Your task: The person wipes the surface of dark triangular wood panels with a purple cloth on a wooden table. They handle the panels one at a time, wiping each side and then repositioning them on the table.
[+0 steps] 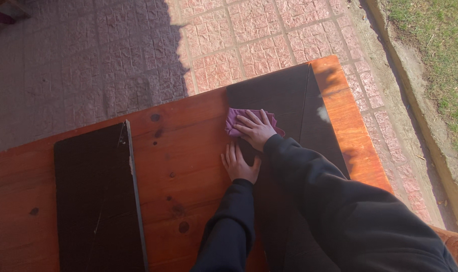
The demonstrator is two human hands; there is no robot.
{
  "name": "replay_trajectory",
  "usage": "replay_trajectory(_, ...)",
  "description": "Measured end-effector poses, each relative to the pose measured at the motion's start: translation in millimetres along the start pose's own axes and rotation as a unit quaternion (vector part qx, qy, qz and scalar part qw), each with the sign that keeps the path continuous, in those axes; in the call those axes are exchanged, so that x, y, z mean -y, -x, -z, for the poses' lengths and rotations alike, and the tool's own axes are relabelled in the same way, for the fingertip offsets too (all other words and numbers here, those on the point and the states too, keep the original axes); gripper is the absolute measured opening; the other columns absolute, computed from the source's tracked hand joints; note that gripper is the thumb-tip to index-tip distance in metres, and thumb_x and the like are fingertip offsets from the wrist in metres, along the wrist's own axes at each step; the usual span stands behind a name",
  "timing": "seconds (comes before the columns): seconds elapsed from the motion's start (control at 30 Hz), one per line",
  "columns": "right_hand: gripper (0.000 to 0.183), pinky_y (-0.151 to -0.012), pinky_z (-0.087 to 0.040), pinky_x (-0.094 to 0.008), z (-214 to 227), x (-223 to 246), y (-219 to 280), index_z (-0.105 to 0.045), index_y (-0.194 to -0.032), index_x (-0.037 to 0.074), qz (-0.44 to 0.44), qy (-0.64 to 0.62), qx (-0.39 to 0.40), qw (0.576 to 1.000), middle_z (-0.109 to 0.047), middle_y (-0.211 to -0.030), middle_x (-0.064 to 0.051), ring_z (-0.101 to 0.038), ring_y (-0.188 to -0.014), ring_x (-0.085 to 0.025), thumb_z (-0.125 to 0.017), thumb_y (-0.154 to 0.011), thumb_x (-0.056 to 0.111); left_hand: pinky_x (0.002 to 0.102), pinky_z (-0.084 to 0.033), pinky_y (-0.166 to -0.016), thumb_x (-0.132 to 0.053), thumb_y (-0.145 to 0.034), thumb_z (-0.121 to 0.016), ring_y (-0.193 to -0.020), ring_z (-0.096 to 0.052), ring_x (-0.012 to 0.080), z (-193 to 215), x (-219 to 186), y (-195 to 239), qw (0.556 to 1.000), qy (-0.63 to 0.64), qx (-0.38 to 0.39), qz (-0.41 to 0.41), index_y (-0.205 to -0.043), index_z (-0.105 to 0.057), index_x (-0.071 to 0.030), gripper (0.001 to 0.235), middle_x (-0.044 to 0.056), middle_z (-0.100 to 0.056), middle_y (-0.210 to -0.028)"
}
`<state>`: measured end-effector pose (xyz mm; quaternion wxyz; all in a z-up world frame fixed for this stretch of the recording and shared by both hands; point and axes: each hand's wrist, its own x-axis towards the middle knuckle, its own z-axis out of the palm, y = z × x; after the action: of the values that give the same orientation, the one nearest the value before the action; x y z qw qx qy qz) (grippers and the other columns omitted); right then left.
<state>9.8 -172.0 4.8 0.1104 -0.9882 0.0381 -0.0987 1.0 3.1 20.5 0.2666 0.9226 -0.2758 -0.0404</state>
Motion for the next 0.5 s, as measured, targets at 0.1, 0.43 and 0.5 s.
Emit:
replay_trajectory(0.1, 0.05, -0.119, -0.017, -0.071, -3.6, -1.0, -11.5, -0.05, -0.145, 0.041, -0.049, 0.03, 0.004, 0.998, -0.037, -0.163, 0.008, -0.024, -0.155, -0.028, -0.058, -0.096, 0.048, 0.059, -0.014, -0.124, -0.047, -0.074, -0.067, -0.152, -0.026, 0.0313, -1.0, 0.8, 1.0, 1.0, -0.001, 0.027, 0.009, -0.149, -0.043, -0.005, 0.09, 0.014, -0.034, -0.161)
replay_trajectory(0.43, 0.048, -0.118, -0.019, -0.07, 5.3, -6.0, 10.6, -0.053, -0.143, 0.04, -0.007, 0.044, -0.013, 0.999, -0.041, -0.161, 0.007, -0.028, -0.154, -0.028, -0.058, -0.095, 0.048, 0.06, -0.015, -0.124, -0.046, -0.07, -0.07, -0.151, -0.028, 0.031, -2.0, 1.9, -0.1, 1.0, -0.001, 0.013, 0.004, -0.148, -0.042, -0.006, 0.093, 0.013, -0.036, -0.159)
replay_trajectory(0.5, 0.051, -0.118, -0.02, -0.07, 7.5, -19.8, 10.2, -0.05, -0.145, 0.042, -0.016, 0.049, -0.007, 0.999, -0.04, -0.161, 0.007, -0.028, -0.154, -0.028, -0.056, -0.095, 0.049, 0.06, -0.015, -0.123, -0.045, -0.069, -0.072, -0.151, -0.028, 0.0309, -5.8, 3.4, 0.3, 1.0, -0.004, 0.008, 0.0, -0.148, -0.043, -0.005, 0.093, 0.013, -0.036, -0.159)
